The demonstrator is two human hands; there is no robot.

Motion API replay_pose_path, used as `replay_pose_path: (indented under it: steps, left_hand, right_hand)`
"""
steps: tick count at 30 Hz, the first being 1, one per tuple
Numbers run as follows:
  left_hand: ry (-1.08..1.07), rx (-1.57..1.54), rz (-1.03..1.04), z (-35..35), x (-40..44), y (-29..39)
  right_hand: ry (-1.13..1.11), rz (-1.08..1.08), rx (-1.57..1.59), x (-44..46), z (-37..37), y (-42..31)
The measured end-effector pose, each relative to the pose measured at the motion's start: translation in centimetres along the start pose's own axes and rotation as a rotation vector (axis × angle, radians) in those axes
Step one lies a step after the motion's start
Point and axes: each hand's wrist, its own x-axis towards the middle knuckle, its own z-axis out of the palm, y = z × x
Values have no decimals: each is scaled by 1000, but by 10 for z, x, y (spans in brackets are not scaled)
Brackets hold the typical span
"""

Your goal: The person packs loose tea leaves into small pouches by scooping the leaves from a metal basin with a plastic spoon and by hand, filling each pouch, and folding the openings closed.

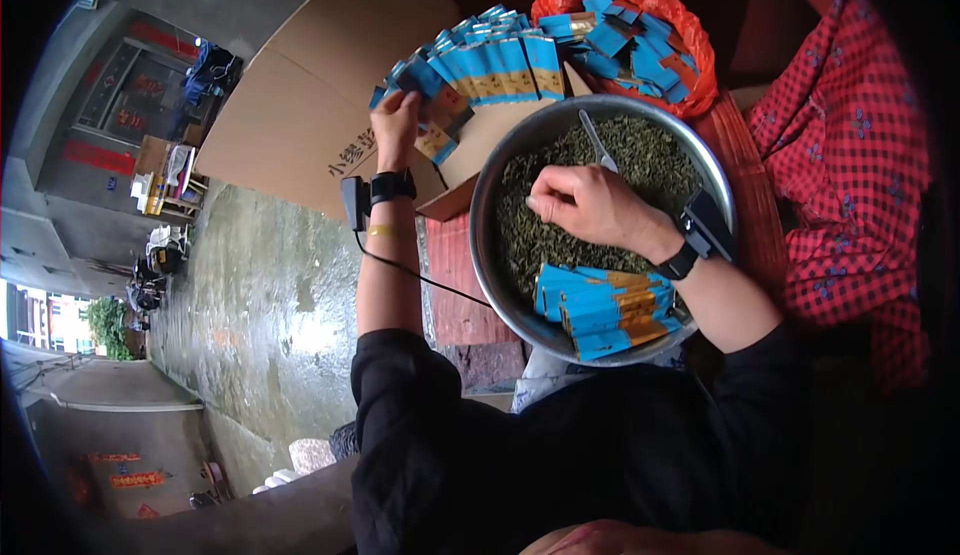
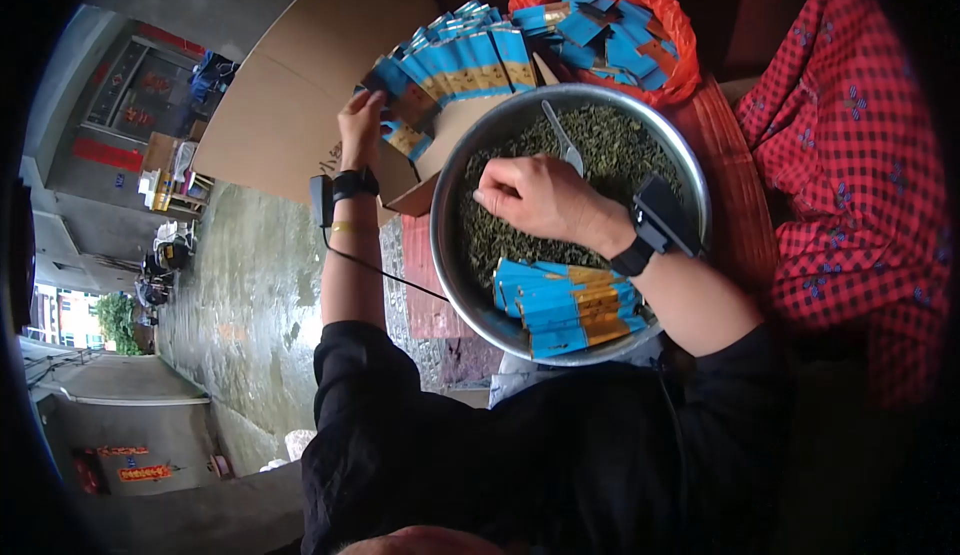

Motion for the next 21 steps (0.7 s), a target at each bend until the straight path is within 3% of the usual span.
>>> replay_pose_path:
  steps: [5, 6, 8, 11, 15, 16, 17, 19, 21]
  left_hand:
    - [1, 153, -198, 23, 56, -64]
    - [-4, 147, -198, 23, 69, -79]
    - [179, 444, -54, 23, 94, -106]
    - [281, 253, -70, 32, 97, -116]
    - [153, 330, 155, 24, 67, -87]
    - [38, 67, 35, 26, 36, -55]
    - [-51, 1, 22, 23, 25, -42]
    - [-184, -70, 9, 19, -16, -5]
    - [-361, -111, 11, 15, -62, 26]
  right_hand:
    - [-24, -19, -7, -2, -1, 3]
    - [-30, -4, -1, -1, -1, 2]
    - [-45, 22, 5, -1, -3, 0]
    - [-70, 70, 16, 0, -3, 1]
    - [-172, 21, -36, 0, -3, 19]
    - [-314, 33, 11, 0, -6, 22]
    - [-446, 120, 0, 1, -9, 19]
    - [-591, 91, -103, 1, -11, 13]
    - [-635, 87, -60, -1, -10, 12]
